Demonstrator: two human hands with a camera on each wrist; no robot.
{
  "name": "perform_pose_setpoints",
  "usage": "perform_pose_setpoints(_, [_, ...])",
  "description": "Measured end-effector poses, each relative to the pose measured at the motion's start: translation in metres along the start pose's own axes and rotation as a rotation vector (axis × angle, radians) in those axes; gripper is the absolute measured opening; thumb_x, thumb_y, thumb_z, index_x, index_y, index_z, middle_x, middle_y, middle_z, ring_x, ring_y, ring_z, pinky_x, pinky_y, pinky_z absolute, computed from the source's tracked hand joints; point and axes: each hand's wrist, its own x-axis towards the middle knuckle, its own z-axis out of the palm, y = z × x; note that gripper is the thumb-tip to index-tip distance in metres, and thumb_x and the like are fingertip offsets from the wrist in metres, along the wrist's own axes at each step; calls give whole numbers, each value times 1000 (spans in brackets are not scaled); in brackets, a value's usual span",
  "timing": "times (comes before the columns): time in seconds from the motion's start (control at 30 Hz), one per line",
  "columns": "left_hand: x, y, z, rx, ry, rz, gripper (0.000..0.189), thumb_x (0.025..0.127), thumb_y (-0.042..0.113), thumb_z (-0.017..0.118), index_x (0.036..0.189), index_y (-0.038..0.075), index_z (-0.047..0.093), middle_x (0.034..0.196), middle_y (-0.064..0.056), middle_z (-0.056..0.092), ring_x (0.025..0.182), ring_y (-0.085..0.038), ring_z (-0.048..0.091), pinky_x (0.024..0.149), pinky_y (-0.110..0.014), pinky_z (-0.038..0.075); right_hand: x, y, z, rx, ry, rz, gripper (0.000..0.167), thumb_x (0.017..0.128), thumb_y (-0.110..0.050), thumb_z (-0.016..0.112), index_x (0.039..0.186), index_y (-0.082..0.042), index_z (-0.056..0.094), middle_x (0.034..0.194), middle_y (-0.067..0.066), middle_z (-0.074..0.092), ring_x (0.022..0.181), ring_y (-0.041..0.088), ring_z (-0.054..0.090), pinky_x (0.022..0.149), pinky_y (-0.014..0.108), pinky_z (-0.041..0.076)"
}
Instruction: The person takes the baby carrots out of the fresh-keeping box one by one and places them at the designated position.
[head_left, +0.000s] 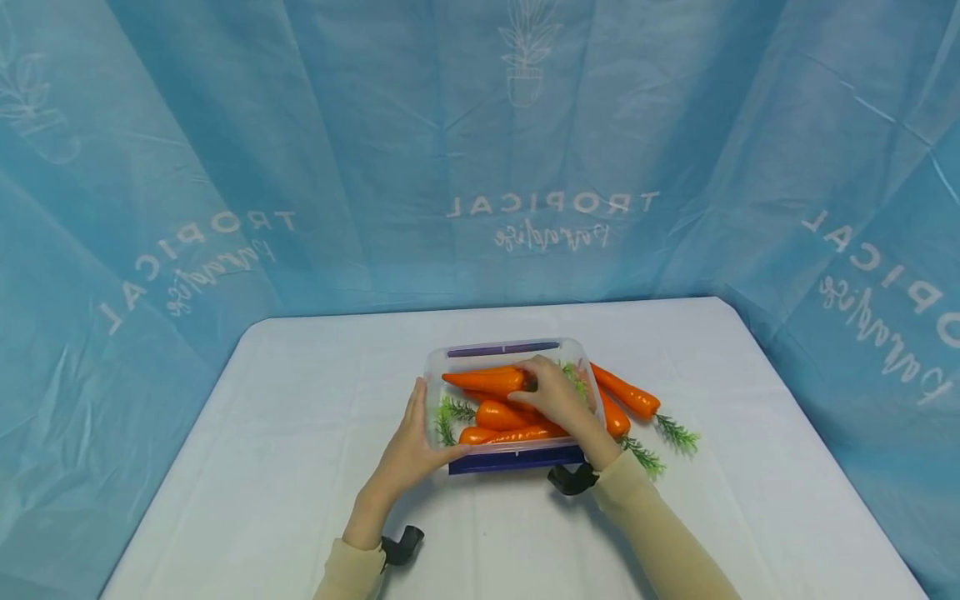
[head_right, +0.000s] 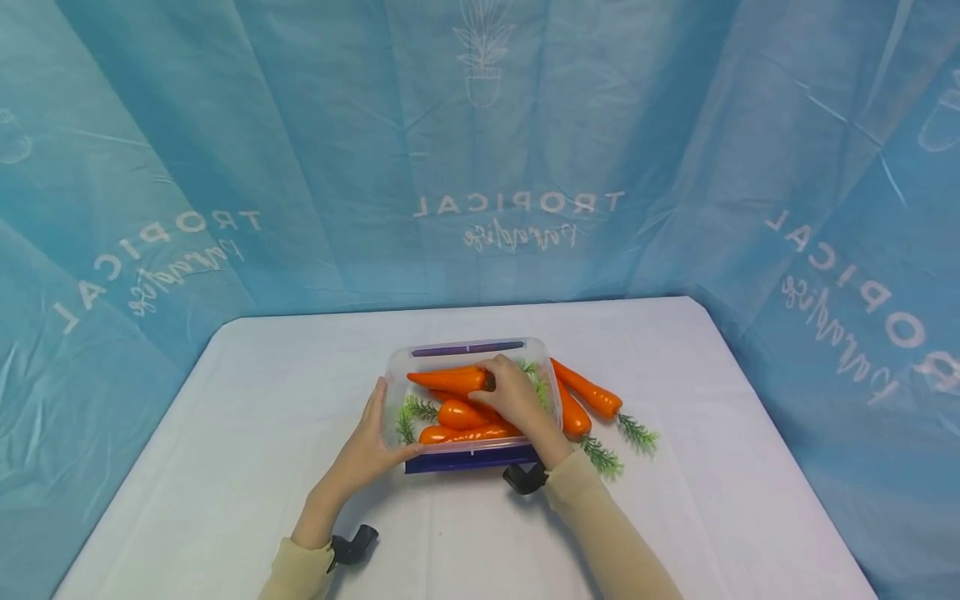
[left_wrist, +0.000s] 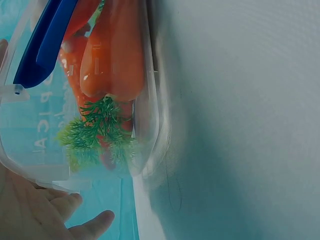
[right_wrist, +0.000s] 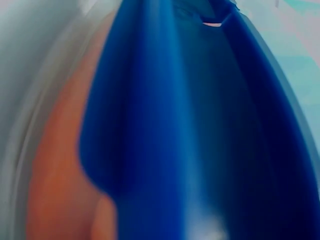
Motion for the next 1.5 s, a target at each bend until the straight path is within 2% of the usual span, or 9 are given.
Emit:
perform_pose_setpoints(0.3, [0, -4, 1, -10, 16, 24, 124, 71, 56, 76, 154, 19, -9, 162, -4, -6, 149, -31, 10, 117, -56, 19, -2, -3, -3, 50, 99, -41, 48, 78, -26, 79, 120, -6, 66, 112, 13, 65, 91, 23, 61, 81, 38, 56])
perform_pose_setpoints(0.4, [1, -3, 0, -16, 10, 23, 123, 72, 55, 76, 154, 19, -9, 162, -4, -7, 149, -31, 9, 117, -56, 19, -5, -5, -9, 70, 115, -18, 49, 77, -28, 79, 121, -9, 66, 111, 10, 65, 87, 22, 60, 76, 36, 55])
perform_pose_setpoints(0.53, [0, -2, 0, -14, 0, 13, 123, 72, 53, 77, 153, 20, -9, 162, -2, -7, 149, -31, 9, 117, -55, 19, -10, -6, -19, 96, 137, 2, 50, 77, -29, 79, 121, -11, 66, 108, 7, 65, 87, 20, 58, 74, 32, 52])
perform_pose_setpoints(0.67, [0, -3, 2, -8, 2, 17, 124, 71, 57, 76, 153, 21, -10, 162, -1, -7, 149, -30, 9, 117, -55, 20, -18, -8, -33, 118, 183, -56, 47, 77, -25, 80, 118, -7, 67, 101, 9, 64, 81, 20, 56, 70, 28, 50])
perform_pose_setpoints(0.77, [1, -4, 2, 1, 6, 21, 125, 70, 62, 74, 153, 22, -10, 162, -1, -8, 149, -30, 8, 117, -55, 20, -24, -10, -44, 136, 199, -74, 47, 76, -23, 80, 118, -7, 67, 102, 9, 64, 81, 21, 56, 69, 28, 50])
perform_pose_setpoints(0.93, [1, -4, 1, 12, 15, 20, 125, 69, 63, 74, 154, 21, -9, 162, -3, -6, 149, -30, 9, 118, -53, 20, -34, -8, -58, 173, 217, -46, 49, 77, -23, 80, 121, -9, 65, 109, 9, 64, 87, 22, 57, 75, 32, 52])
perform_pose_setpoints(1.27, [1, -2, 0, 12, 5, 13, 125, 70, 59, 75, 154, 19, -9, 162, -4, -7, 149, -32, 10, 117, -55, 20, -58, 6, -85, 170, 448, -53, 45, 74, -13, 81, 115, -2, 67, 103, 14, 65, 83, 24, 59, 74, 30, 52])
perform_pose_setpoints(1.5, [0, -1, -1, -23, -6, 14, 127, 69, 61, 75, 153, 20, -11, 162, -5, -8, 148, -34, 12, 115, -57, 23, -69, 24, -104, 138, 536, 6, 45, 74, -10, 81, 115, 1, 67, 102, 16, 65, 83, 23, 58, 75, 13, 43])
